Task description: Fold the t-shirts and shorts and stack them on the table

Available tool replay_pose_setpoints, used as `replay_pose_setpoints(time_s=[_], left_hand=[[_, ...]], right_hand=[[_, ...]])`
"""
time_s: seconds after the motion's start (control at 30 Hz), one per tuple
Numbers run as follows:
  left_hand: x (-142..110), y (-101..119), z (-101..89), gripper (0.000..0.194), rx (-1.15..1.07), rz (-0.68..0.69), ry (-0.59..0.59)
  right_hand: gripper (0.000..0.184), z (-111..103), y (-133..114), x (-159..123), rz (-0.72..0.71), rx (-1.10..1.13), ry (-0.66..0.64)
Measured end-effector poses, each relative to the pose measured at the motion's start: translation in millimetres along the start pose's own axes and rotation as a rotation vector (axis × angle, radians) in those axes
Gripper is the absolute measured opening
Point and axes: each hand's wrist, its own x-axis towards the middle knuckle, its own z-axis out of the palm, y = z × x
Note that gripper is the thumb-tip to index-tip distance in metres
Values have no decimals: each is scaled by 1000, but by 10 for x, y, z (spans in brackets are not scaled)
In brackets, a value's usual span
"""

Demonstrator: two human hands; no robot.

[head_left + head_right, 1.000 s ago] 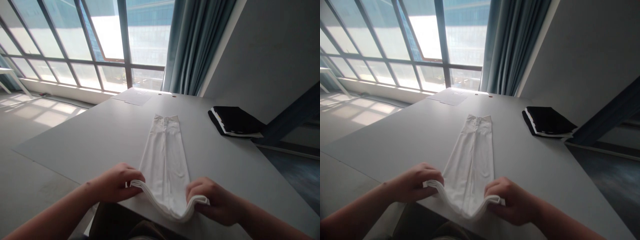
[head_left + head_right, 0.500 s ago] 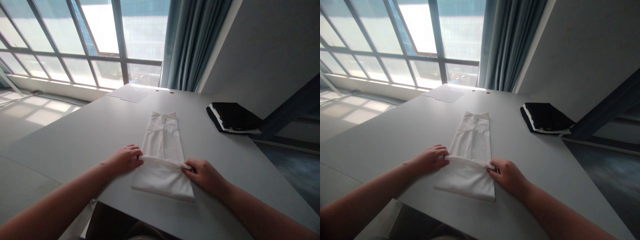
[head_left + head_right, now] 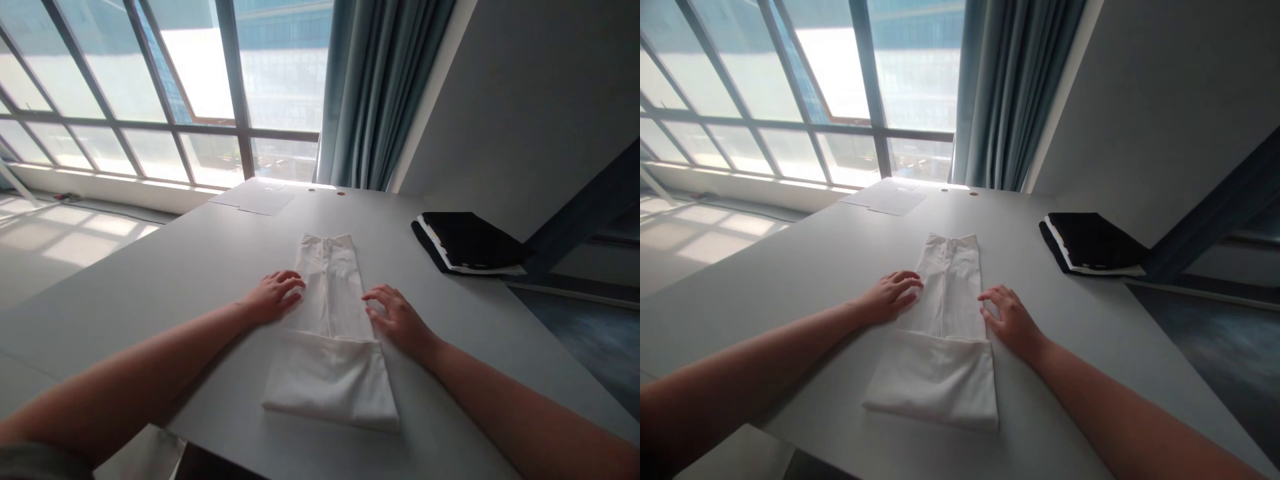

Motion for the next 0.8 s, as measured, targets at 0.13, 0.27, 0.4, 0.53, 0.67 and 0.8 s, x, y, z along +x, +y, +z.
replay_pose_setpoints(time_s=[0.13, 0.27, 0.4, 0.53, 0.67, 0.8], left_hand=[[906, -428, 112, 42, 71, -196, 53], [1592, -806, 200, 46, 101, -324, 60], [1876, -1052, 272, 45, 115, -353, 84], [1998, -1191, 316, 45, 129, -367, 87], [2089, -1276, 347, 47, 148, -376, 88], [2122, -1314, 371, 50, 152, -385, 89]], right_hand=[[23, 240, 444, 782, 45, -54, 88], [29, 425, 859, 1571, 164, -141, 97], [37, 582, 1177, 2102, 173, -149, 76], [33, 707, 1362, 2393, 195, -130, 32], [21, 740, 1472, 2502, 214, -110, 13], [28, 663, 1574, 2490, 296, -98, 80]])
